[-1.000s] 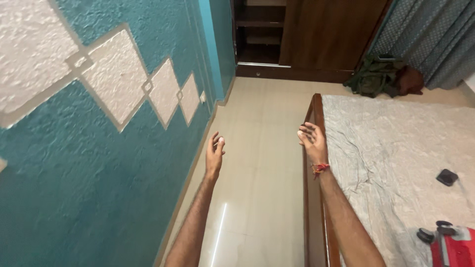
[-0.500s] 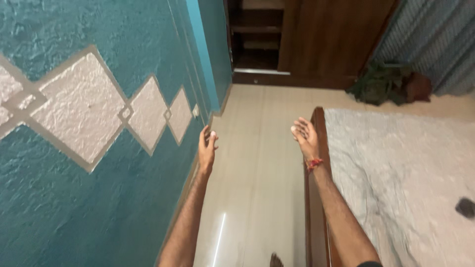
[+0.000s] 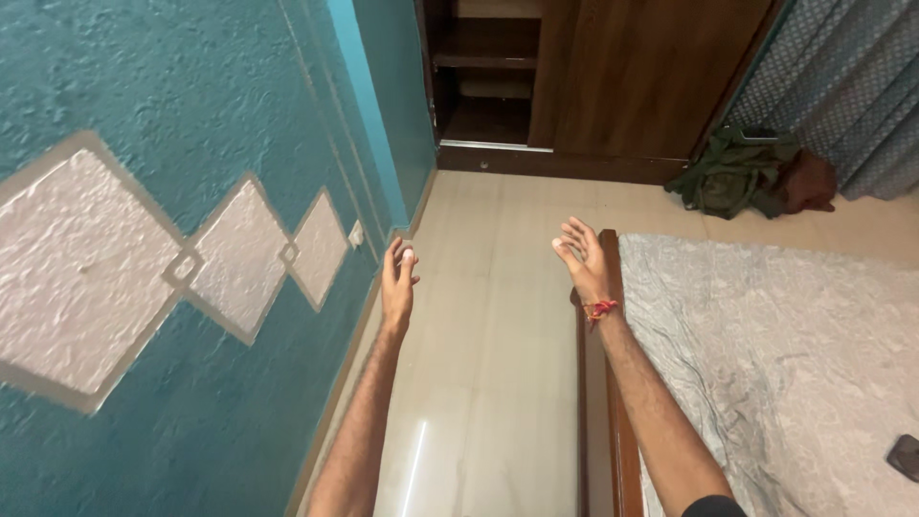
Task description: The person organizes a bedroom by picking up a pillow and placing it at the head of the bed, then gathering books and placing them on a shelf. They move a red suitcase from the bed to the floor, place a notebook on the shelf, and arrange a phone and other items on a chair. Finally, they smooth the bedsheet.
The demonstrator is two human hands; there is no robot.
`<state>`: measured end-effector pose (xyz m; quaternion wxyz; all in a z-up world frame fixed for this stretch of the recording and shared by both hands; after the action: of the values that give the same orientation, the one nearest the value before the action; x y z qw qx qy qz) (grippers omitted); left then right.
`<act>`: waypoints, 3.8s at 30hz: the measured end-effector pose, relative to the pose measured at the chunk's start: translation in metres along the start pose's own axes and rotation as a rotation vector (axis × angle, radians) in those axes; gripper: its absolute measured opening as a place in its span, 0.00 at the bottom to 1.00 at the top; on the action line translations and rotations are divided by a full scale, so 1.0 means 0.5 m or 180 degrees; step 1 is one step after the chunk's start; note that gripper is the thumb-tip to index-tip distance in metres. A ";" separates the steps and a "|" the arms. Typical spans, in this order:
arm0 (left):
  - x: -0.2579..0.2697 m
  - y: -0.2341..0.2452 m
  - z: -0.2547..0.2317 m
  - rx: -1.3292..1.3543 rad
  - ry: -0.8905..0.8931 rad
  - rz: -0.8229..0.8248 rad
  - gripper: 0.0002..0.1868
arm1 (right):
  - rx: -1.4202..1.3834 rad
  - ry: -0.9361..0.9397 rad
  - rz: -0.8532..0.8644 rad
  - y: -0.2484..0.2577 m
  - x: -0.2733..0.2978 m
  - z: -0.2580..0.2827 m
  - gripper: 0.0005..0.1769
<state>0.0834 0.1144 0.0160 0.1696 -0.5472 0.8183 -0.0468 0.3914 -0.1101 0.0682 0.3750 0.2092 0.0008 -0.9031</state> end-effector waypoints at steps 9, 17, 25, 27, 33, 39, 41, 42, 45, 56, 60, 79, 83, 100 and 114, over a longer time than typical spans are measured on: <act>-0.162 -0.054 0.075 -0.0027 0.0225 0.0083 0.31 | -0.0022 -0.0164 -0.0125 -0.021 -0.144 -0.093 0.35; -0.337 -0.072 0.104 -0.0034 0.0158 0.0211 0.30 | 0.0046 -0.0157 -0.0144 -0.077 -0.291 -0.154 0.35; -0.440 -0.079 0.138 -0.0064 0.0175 0.0272 0.31 | 0.0087 -0.0227 -0.0140 -0.125 -0.380 -0.194 0.35; -0.462 -0.081 0.151 -0.0055 0.0204 0.0263 0.31 | 0.0104 -0.0246 -0.0138 -0.132 -0.400 -0.200 0.35; -0.531 -0.095 0.182 -0.0044 0.0221 0.0224 0.31 | 0.0062 -0.0204 -0.0072 -0.150 -0.471 -0.225 0.35; -0.614 -0.115 0.225 -0.0128 0.0259 0.0156 0.32 | 0.0001 -0.0302 -0.0030 -0.154 -0.564 -0.280 0.35; -0.648 -0.131 0.238 -0.0085 0.0201 0.0159 0.32 | 0.0004 -0.0310 -0.0033 -0.146 -0.604 -0.297 0.35; -0.660 -0.139 0.248 -0.0063 0.0179 0.0162 0.32 | 0.0008 -0.0311 -0.0043 -0.142 -0.620 -0.307 0.35; -0.701 -0.162 0.273 0.0063 0.0140 0.0103 0.31 | 0.0084 -0.0331 0.0009 -0.137 -0.661 -0.331 0.35; -0.798 -0.286 0.337 0.0109 0.0196 0.0283 0.30 | -0.0128 -0.0284 -0.0037 -0.059 -0.792 -0.387 0.34; -0.834 -0.349 0.357 0.0128 0.0282 0.0361 0.30 | 0.0040 -0.0290 -0.0186 -0.018 -0.818 -0.400 0.34; -0.892 -0.858 0.444 0.0359 0.0871 0.2141 0.34 | 0.0719 0.0088 -0.1840 0.351 -0.710 -0.377 0.31; -0.824 -0.985 0.458 0.0508 0.0969 0.2693 0.34 | 0.0898 -0.0146 -0.2326 0.424 -0.592 -0.348 0.32; -0.293 -1.290 0.457 0.1005 0.1612 0.4658 0.33 | 0.1693 -0.0835 -0.4276 0.543 0.002 -0.134 0.32; 0.211 -1.304 0.353 0.1086 0.1912 0.5603 0.32 | 0.1819 -0.1032 -0.5347 0.523 0.489 0.048 0.34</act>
<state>0.6789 -0.2213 -0.0025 0.0039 0.3341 0.9289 -0.1600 0.4051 -0.4676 0.0383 -0.4792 0.0950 -0.1241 -0.8637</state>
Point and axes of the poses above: each hand's wrist, its own x-axis away from the middle knuckle, its own y-axis out of the back of the hand, z = x × y, the point moved 9 cm from there along -x, towards the middle knuckle, and after that the axes turned 10 degrees about x, right-handed, at the moved point
